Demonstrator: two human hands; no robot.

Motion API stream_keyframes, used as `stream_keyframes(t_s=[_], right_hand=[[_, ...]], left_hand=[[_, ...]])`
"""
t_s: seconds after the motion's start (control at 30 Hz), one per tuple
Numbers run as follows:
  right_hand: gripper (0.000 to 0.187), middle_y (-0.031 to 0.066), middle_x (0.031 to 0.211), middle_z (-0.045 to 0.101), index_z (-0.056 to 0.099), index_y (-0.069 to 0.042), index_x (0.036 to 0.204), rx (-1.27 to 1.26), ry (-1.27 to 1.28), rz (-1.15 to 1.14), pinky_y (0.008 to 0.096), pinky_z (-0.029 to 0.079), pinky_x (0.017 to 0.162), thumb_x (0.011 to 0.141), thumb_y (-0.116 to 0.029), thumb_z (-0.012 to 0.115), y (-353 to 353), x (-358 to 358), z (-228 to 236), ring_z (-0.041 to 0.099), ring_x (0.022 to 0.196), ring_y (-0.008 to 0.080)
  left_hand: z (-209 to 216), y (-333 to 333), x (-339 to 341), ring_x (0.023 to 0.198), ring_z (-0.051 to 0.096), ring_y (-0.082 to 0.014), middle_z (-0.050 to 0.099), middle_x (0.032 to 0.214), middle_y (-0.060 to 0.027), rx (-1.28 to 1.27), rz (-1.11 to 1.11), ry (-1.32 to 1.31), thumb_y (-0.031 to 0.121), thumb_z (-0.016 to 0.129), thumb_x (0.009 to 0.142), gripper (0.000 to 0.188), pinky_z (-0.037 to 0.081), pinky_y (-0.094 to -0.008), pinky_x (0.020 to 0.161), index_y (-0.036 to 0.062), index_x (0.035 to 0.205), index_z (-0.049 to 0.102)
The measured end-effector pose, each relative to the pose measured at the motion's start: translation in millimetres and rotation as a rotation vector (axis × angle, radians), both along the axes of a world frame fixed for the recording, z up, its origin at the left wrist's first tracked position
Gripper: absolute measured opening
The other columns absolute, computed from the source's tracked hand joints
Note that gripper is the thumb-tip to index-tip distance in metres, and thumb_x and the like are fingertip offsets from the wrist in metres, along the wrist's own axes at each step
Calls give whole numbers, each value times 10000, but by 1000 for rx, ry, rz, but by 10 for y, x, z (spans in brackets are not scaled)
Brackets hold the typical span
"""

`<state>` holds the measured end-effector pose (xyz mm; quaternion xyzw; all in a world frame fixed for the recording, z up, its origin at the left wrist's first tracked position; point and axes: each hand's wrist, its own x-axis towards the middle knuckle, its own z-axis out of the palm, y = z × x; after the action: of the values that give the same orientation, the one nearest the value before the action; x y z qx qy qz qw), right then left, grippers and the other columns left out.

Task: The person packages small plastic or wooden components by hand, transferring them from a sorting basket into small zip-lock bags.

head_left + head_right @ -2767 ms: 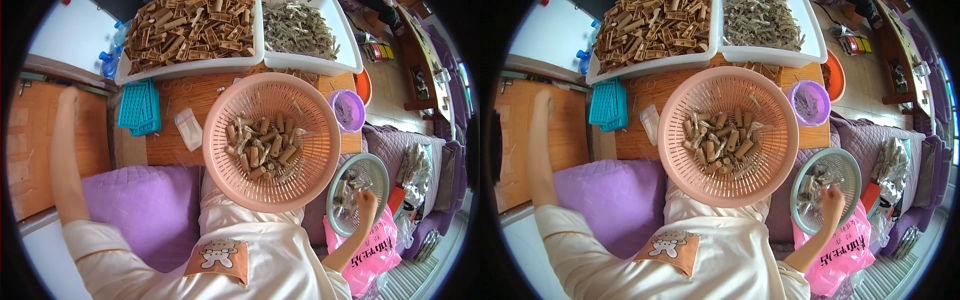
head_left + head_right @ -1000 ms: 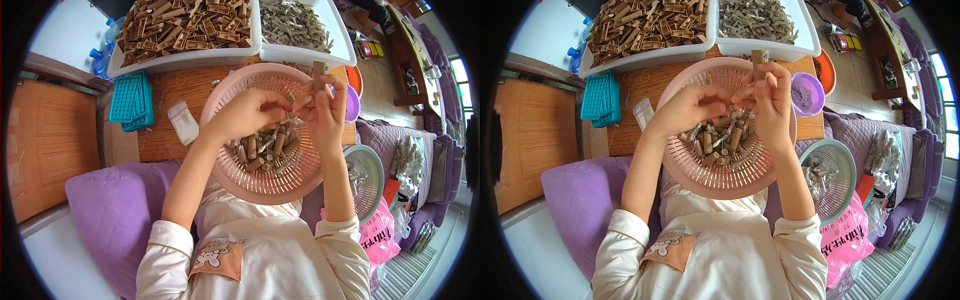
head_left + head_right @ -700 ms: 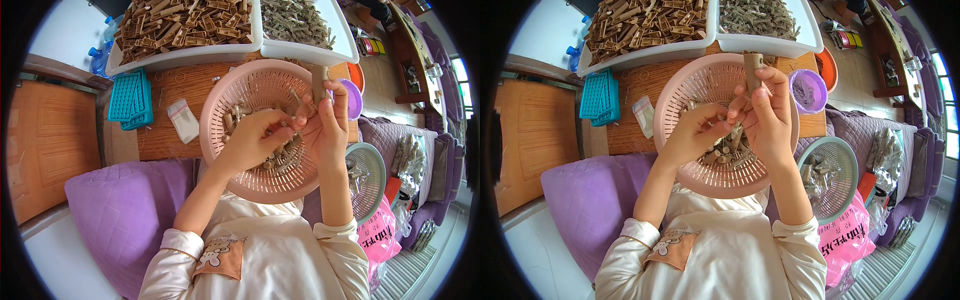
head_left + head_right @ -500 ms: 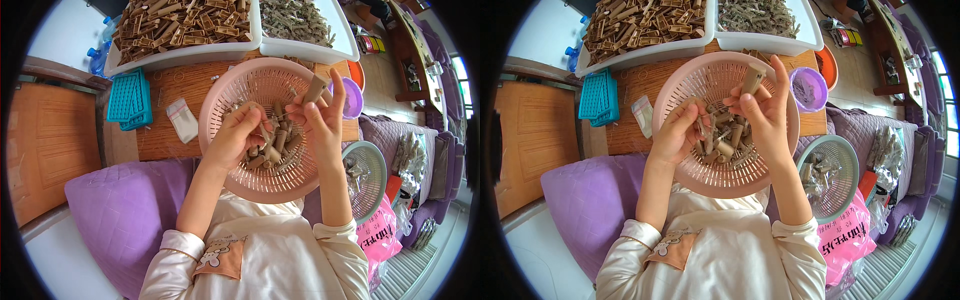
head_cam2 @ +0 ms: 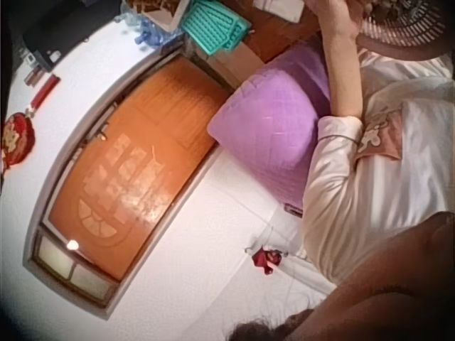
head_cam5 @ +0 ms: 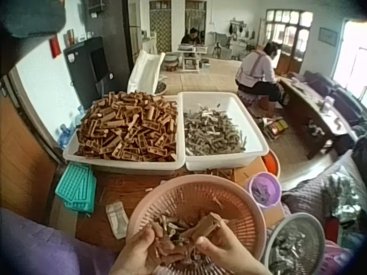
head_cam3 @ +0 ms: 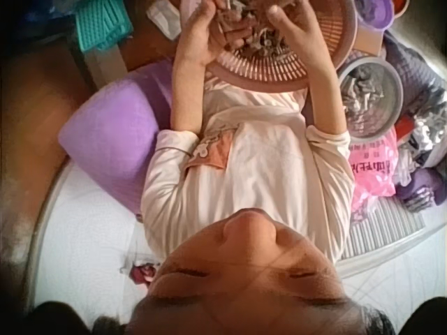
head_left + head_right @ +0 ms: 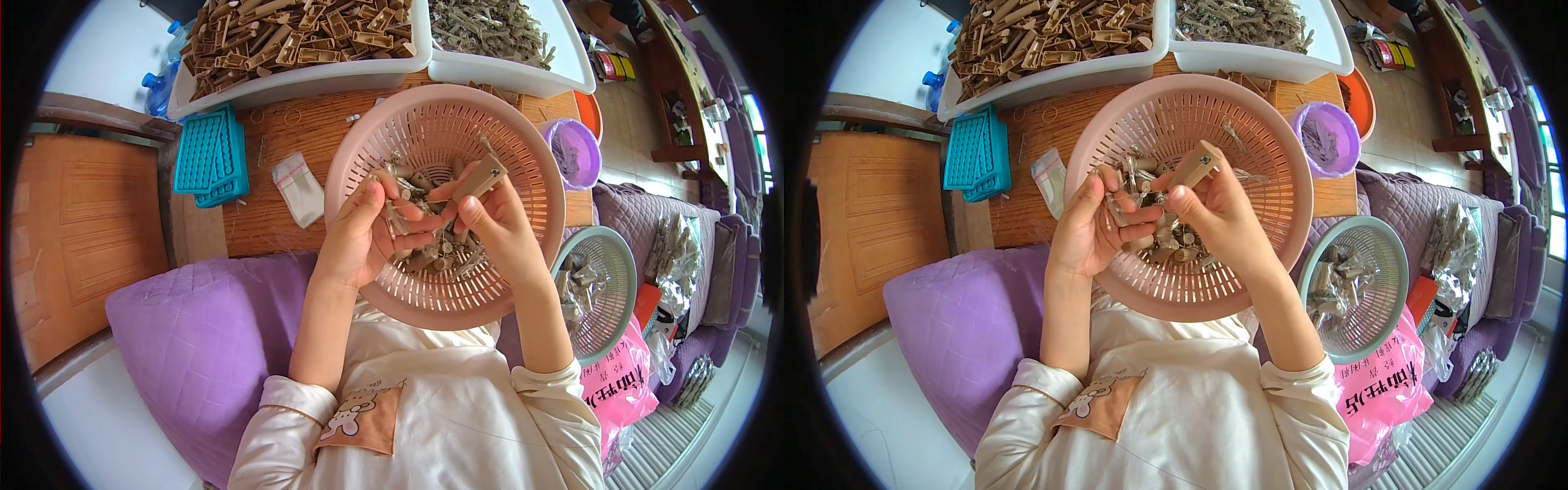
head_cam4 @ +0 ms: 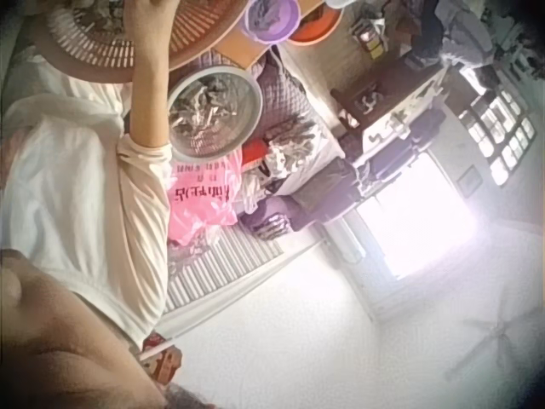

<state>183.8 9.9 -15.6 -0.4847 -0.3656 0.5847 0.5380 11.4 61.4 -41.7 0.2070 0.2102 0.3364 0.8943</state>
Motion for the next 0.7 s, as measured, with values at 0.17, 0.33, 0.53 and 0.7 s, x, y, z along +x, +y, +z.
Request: stream_keyframes(t_s=[0.17, 0.33, 0.53, 0.7], right_hand=[[325, 57, 981, 549, 380, -42, 1125, -66, 74, 98, 222, 427, 704, 868, -163, 538, -30, -19, 6, 496, 821, 74], [269, 29, 925, 540, 449, -27, 1048, -4, 73, -35, 204, 412, 692, 829, -104, 585, -32, 0, 24, 479, 788, 56], [236, 16, 862, 565, 525, -16, 967, 61, -5, -251, 198, 434, 695, 760, -18, 637, -49, 85, 143, 534, 773, 64], [245, 35, 888, 590, 553, -5, 955, 59, -121, -311, 209, 455, 675, 732, 10, 654, 0, 48, 170, 556, 767, 74]], left_hand=[[46, -40, 22, 889, 611, -283, 614, 802, -91, -1, 31, -66, 330, 410, 910, 240, 514, -387, 763, 92, 897, 442], [-16, -55, -28, 684, 596, -150, 583, 765, -14, 262, 130, 273, 304, 530, 860, 239, 461, -216, 606, 66, 866, 516], [187, -129, -44, 646, 535, -53, 585, 758, -24, 311, 128, 349, 190, 593, 834, 183, 403, -169, 562, 20, 899, 574], [312, -262, -39, 722, 594, -82, 589, 765, -40, 478, 76, 402, 122, 561, 842, 128, 435, -176, 592, 17, 913, 548]])
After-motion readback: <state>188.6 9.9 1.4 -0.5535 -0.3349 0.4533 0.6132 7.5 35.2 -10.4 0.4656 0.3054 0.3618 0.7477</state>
